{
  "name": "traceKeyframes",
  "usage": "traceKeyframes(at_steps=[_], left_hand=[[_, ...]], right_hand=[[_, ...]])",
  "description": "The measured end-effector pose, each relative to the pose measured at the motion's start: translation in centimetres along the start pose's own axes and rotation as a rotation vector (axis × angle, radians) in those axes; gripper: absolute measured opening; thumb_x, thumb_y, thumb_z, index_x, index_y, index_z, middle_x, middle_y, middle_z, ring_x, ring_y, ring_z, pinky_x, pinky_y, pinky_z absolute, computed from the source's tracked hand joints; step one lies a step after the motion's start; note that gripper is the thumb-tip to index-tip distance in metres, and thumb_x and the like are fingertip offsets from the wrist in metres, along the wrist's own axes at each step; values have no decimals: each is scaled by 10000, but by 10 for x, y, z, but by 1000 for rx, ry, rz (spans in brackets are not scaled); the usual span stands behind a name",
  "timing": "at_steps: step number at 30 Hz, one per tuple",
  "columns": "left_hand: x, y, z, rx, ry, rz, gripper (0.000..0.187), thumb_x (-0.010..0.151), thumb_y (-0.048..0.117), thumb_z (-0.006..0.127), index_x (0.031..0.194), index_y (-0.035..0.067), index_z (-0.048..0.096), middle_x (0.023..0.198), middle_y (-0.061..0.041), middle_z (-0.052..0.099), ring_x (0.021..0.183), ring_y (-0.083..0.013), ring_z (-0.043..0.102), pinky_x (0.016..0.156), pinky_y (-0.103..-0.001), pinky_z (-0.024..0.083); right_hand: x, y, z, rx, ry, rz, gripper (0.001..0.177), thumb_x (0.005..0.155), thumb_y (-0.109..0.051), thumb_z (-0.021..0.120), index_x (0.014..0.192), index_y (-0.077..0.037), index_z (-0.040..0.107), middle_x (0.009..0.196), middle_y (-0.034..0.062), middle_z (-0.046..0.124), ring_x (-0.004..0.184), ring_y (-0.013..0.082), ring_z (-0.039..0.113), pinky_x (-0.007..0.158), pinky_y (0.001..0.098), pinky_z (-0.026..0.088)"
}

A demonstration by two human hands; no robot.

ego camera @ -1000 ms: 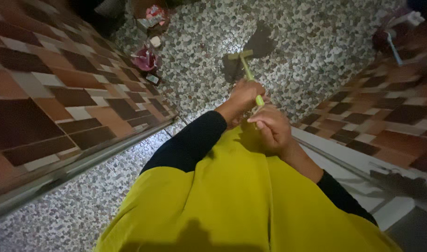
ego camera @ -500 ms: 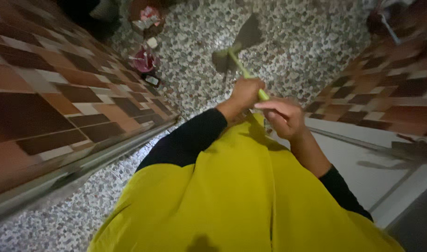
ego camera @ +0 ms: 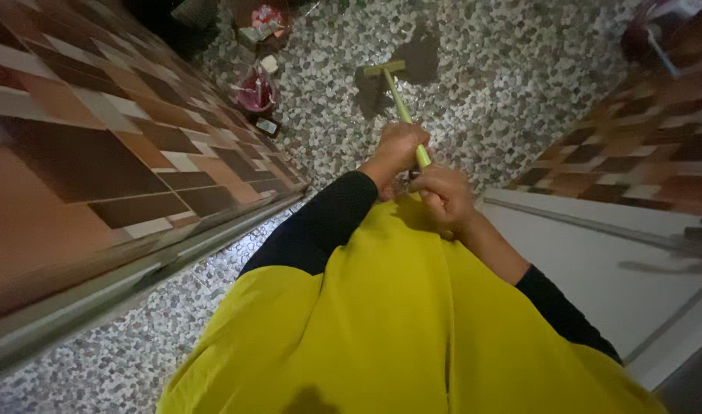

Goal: The person mops a tiled floor using a yellow squeegee mop. They push water and debris across the floor, moving from the center of the room towards the edges and around various items like buckets and a washing machine.

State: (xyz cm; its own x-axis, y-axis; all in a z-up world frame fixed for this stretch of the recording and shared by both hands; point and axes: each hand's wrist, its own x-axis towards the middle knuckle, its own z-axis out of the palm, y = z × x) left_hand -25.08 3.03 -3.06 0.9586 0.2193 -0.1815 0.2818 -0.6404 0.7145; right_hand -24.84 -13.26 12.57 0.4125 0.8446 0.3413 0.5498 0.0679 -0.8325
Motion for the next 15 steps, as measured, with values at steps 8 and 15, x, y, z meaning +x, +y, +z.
traceKeyframes(at_steps=[8,15], left_hand=[[-31,4,-10,148,65,324,161,765,299,755,861,170,763,892,-77,730,916,-347,675,758,-516,502],[5,11,-9,129,131,242,157,811,304,772,777,160,720,869,-95,716,902,-355,683,705,-559,462]], right_hand=[[0,-29,-8,36,-9,24,150,884,-110,514,864,-35,643,789,131,610,718,311,613,692,404,481],[19,1,-14,14,196,-79,181,934,-73,498,876,-33,665,834,144,652,771,315,654,749,415,519]])
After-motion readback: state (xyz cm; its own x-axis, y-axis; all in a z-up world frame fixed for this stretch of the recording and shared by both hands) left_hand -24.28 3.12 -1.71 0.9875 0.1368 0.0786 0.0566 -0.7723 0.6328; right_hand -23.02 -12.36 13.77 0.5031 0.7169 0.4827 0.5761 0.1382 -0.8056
